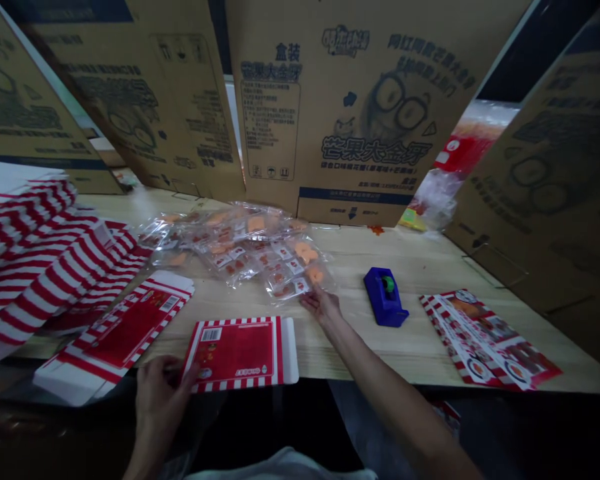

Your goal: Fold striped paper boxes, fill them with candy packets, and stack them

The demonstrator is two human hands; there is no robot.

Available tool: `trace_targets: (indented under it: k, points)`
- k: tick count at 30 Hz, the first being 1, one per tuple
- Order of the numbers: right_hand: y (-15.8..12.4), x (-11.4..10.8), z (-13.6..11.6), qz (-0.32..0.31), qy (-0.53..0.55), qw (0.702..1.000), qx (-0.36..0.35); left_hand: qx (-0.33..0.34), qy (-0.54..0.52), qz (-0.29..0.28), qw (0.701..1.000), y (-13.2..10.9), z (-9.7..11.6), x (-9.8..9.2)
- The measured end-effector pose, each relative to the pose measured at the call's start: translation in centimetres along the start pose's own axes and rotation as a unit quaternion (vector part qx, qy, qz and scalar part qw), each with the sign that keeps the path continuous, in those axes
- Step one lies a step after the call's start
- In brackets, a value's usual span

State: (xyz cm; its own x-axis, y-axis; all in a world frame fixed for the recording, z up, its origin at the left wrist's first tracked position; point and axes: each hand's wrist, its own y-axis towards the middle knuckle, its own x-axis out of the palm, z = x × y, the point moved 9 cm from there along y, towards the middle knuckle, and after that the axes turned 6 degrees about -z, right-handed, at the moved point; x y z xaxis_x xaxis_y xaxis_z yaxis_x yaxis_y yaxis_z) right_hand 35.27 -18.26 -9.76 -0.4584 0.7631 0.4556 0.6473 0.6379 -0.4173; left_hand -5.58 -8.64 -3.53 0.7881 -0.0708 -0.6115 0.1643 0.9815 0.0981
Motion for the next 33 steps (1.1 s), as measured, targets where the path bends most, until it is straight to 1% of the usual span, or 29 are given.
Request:
trace_targets:
  k: [1,2,3,4,5,6,8,9,10,11,12,13,14,15,16,18,19,20,22,23,25,26,27,28,29,31,32,33]
  points:
    - [0.4,0.1,-0.4,0.006,-0.01,1.0,-0.005,0.069,0.076,-0.001,0.995,0.0,1.6,0.3]
    - [0.5,0.1,-1.0,0.011,-0.019,1.0,-0.013,0.144,0.134,-0.014,0.98,-0.2,3.4,0.9]
    - [0.5,0.0,-1.8,0.015,-0.027,0.999,-0.026,0.217,0.178,-0.043,0.959,-0.4,5.1,2.0]
    - [0.3,-0.2,-2.8,0.019,-0.032,0.998,-0.042,0.282,0.212,-0.092,0.931,-0.8,6.6,3.5]
    - [-0.1,-0.5,-4.1,0.024,-0.036,0.997,-0.061,0.332,0.241,-0.152,0.899,-1.2,7.9,5.2]
    - [-0.7,-0.9,-5.4,0.028,-0.037,0.996,-0.08,0.363,0.269,-0.21,0.867,-1.5,8.8,6.8]
    - [-2.4,-1.9,-9.0,0.03,-0.057,0.989,-0.135,0.379,0.323,-0.296,0.815,-1.5,9.8,9.2]
    - [-3.5,-2.2,-11.1,0.021,-0.088,0.981,-0.17,0.373,0.343,-0.33,0.796,-1.3,10.2,10.2]
    - [-4.8,-2.2,-13.3,0.006,-0.142,0.966,-0.216,0.366,0.357,-0.361,0.78,-1.1,10.4,11.1]
    - [-6.3,-1.7,-15.2,-0.018,-0.213,0.942,-0.259,0.359,0.364,-0.387,0.767,-1.0,10.6,11.9]
    - [-7.9,-1.0,-16.7,-0.043,-0.287,0.909,-0.299,0.355,0.365,-0.409,0.757,-0.9,10.8,12.5]
    - [-9.6,-0.2,-17.5,-0.069,-0.36,0.869,-0.332,0.355,0.359,-0.422,0.753,-0.9,11.0,13.0]
    - [-11.1,0.8,-17.7,-0.096,-0.422,0.829,-0.353,0.357,0.349,-0.426,0.755,-1.0,11.3,13.2]
    - [-12.4,1.7,-17.2,-0.121,-0.476,0.79,-0.368,0.361,0.338,-0.421,0.761,-1.0,11.6,13.4]
    - [-13.5,2.5,-16.1,-0.147,-0.523,0.751,-0.376,0.364,0.327,-0.411,0.769,-1.1,11.8,13.3]
    - [-15.0,3.6,-12.5,-0.197,-0.597,0.683,-0.371,0.364,0.311,-0.388,0.787,-1.2,12.0,13.0]
    - [-15.4,3.7,-10.4,-0.219,-0.623,0.659,-0.359,0.362,0.306,-0.379,0.795,-1.2,11.9,12.7]
    - [-15.6,3.7,-8.2,-0.24,-0.642,0.641,-0.346,0.361,0.301,-0.372,0.8,-1.3,11.8,12.4]
    - [-15.7,3.1,-4.5,-0.275,-0.666,0.616,-0.318,0.361,0.297,-0.361,0.807,-1.3,11.5,11.7]
    - [-15.6,2.8,-3.2,-0.291,-0.671,0.609,-0.306,0.361,0.298,-0.358,0.808,-1.3,11.3,11.4]
    - [-15.5,2.5,-1.5,-0.33,-0.665,0.607,-0.283,0.357,0.304,-0.356,0.808,-1.5,10.9,11.0]
    - [-15.3,2.5,-1.3,-0.35,-0.653,0.615,-0.271,0.355,0.309,-0.358,0.807,-1.7,10.8,11.0]
    - [-14.8,2.7,-1.6,-0.359,-0.635,0.63,-0.267,0.352,0.314,-0.36,0.805,-2.0,10.8,11.0]
    - [-14.1,2.8,-2.3,-0.349,-0.618,0.65,-0.273,0.35,0.32,-0.361,0.803,-2.3,10.8,11.1]
    - [-13.2,3.0,-3.4,-0.32,-0.606,0.668,-0.288,0.347,0.326,-0.361,0.802,-2.6,11.0,11.3]
    - [-10.9,3.0,-5.4,-0.238,-0.6,0.695,-0.316,0.344,0.334,-0.355,0.803,-3.2,11.5,11.7]
    - [-9.8,2.9,-5.9,-0.206,-0.6,0.705,-0.316,0.342,0.336,-0.351,0.804,-3.4,11.9,11.9]
    - [-8.7,2.9,-5.9,-0.188,-0.6,0.714,-0.306,0.338,0.337,-0.346,0.808,-3.5,12.2,12.0]
